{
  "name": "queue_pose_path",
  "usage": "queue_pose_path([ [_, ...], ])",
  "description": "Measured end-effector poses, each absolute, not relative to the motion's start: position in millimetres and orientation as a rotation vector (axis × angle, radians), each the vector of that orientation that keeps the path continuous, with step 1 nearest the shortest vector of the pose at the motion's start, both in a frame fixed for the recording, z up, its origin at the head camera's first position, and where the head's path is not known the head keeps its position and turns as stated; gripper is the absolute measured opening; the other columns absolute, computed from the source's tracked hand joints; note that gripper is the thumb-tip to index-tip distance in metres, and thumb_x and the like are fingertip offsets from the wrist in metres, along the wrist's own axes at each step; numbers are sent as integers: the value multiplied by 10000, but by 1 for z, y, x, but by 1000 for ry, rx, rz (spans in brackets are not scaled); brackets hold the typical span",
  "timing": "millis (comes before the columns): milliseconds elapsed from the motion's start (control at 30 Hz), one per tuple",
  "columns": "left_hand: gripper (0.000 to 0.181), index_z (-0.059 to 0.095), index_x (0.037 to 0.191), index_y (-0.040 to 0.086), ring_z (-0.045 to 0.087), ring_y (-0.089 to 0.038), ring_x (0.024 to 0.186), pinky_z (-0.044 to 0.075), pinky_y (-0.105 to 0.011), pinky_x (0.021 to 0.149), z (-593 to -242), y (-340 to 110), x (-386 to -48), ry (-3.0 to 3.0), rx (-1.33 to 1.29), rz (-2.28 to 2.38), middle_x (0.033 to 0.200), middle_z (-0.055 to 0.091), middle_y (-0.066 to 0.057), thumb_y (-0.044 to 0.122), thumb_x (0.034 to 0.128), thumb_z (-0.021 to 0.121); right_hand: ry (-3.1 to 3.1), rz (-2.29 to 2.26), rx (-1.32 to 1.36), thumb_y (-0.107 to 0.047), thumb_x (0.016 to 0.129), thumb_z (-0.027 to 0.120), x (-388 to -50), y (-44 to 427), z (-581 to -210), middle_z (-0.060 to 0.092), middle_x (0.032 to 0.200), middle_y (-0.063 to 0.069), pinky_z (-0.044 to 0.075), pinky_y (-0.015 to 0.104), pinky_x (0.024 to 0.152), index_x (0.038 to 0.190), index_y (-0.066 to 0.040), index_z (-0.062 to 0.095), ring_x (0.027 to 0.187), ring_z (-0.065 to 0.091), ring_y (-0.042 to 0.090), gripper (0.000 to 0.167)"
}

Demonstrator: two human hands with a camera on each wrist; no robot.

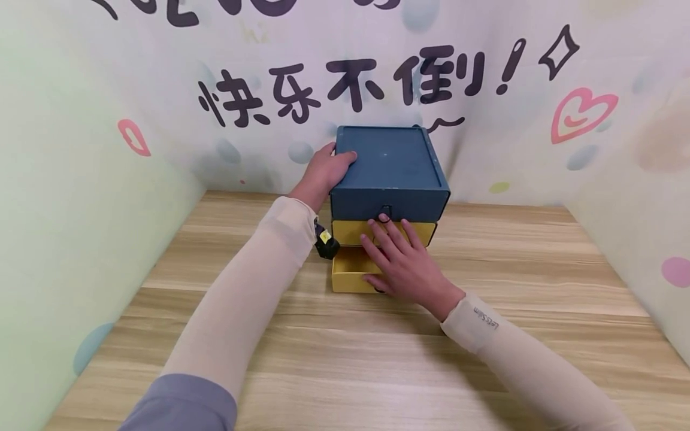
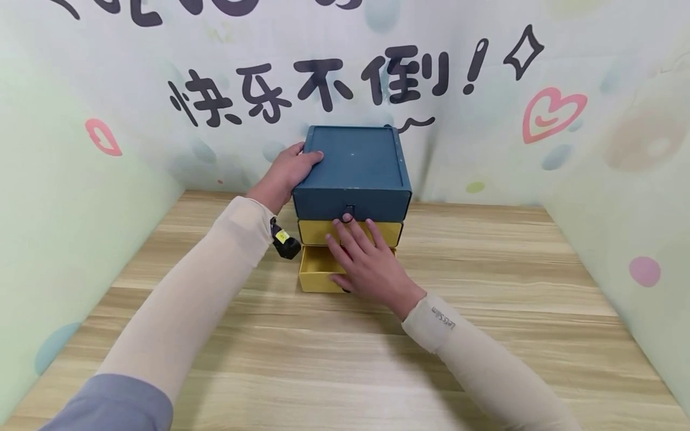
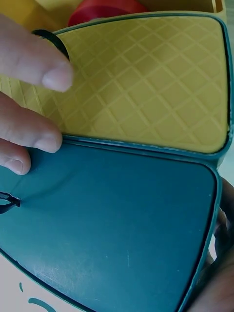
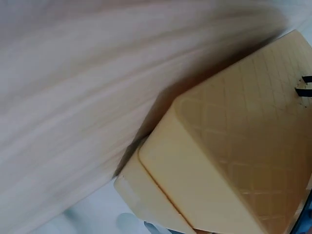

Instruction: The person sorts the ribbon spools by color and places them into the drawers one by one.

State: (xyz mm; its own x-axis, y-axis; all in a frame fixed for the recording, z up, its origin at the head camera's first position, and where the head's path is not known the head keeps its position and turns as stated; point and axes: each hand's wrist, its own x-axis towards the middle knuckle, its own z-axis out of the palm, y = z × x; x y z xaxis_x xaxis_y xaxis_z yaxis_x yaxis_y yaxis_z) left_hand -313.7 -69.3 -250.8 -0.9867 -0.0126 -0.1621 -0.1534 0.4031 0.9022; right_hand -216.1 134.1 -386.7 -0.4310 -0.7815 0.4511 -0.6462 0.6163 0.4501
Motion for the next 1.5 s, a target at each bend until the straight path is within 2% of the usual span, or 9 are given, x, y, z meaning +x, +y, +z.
queue_pose_path([
  [300, 628, 298, 1575, 230, 427, -276, 1359, 368, -448, 1100, -250, -69, -314, 2509, -160, 1647, 1560, 373, -50, 421, 1017, 515, -2096, -335, 1083, -565, 965, 510, -226, 134, -387, 373, 1532, 181, 177, 564, 1165, 1470, -67, 457, 1460, 246, 347, 711],
  [433, 628, 295, 1576, 229, 422, -273, 1362, 361, -439, 1105, -251, -69, -314, 2512, -166, 1646, 1563, 369, -51, 418, 1018, 513, -2066, -346, 1079, -476, 956, 569, -230, 134, -389, 397, 1504, 174, 200, 551, 1163, 1473, -69, 447, 1432, 294, 346, 668],
  [533, 620, 305, 1572, 222, 425, -271, 1361, 360, -433, 1106, -252, -69, -314, 2512, -158, 1654, 1559, 375, -54, 409, 1019, 511, -2056, -340, 1085, -402, 972, 548, -234, 135, -391, 394, 1488, 177, 199, 550, 1163, 1485, -69, 423, 1415, 311, 351, 624],
  [700, 613, 313, 1569, 218, 425, -272, 1364, 361, -431, 1105, -253, -68, -314, 2509, -149, 1658, 1557, 380, -56, 402, 1019, 513, -2027, -336, 1080, -369, 999, 490, -237, 135, -395, 387, 1469, 175, 207, 564, 1156, 1490, -72, 417, 1402, 319, 352, 578],
  [933, 618, 305, 1572, 227, 425, -272, 1361, 363, -435, 1103, -252, -69, -313, 2495, -149, 1666, 1561, 373, -51, 398, 1017, 515, -1965, -356, 1051, -350, 980, 531, -242, 135, -397, 391, 1455, 170, 251, 565, 1140, 1470, -59, 452, 1389, 335, 342, 576],
  [1167, 617, 306, 1572, 227, 419, -275, 1365, 360, -439, 1105, -251, -69, -312, 2490, -149, 1671, 1562, 371, -51, 400, 1017, 513, -1934, -361, 1032, -289, 1040, 432, -246, 133, -400, 406, 1421, 161, 268, 564, 1132, 1457, -74, 469, 1363, 362, 337, 471],
  [1400, 622, 289, 1578, 232, 407, -264, 1377, 358, -419, 1105, -252, -70, -313, 2494, -154, 1663, 1570, 358, -47, 391, 1017, 505, -1938, -351, 1037, -132, 1022, 483, -246, 133, -400, 417, 1399, 160, 255, 571, 1136, 1452, -88, 471, 1347, 376, 345, 432],
  [1500, 619, 293, 1577, 230, 412, -270, 1373, 363, -425, 1102, -251, -69, -312, 2493, -152, 1670, 1568, 361, -50, 389, 1017, 505, -1930, -345, 1029, -157, 1022, 487, -246, 132, -398, 424, 1394, 156, 265, 568, 1133, 1439, -97, 489, 1345, 381, 342, 422],
])
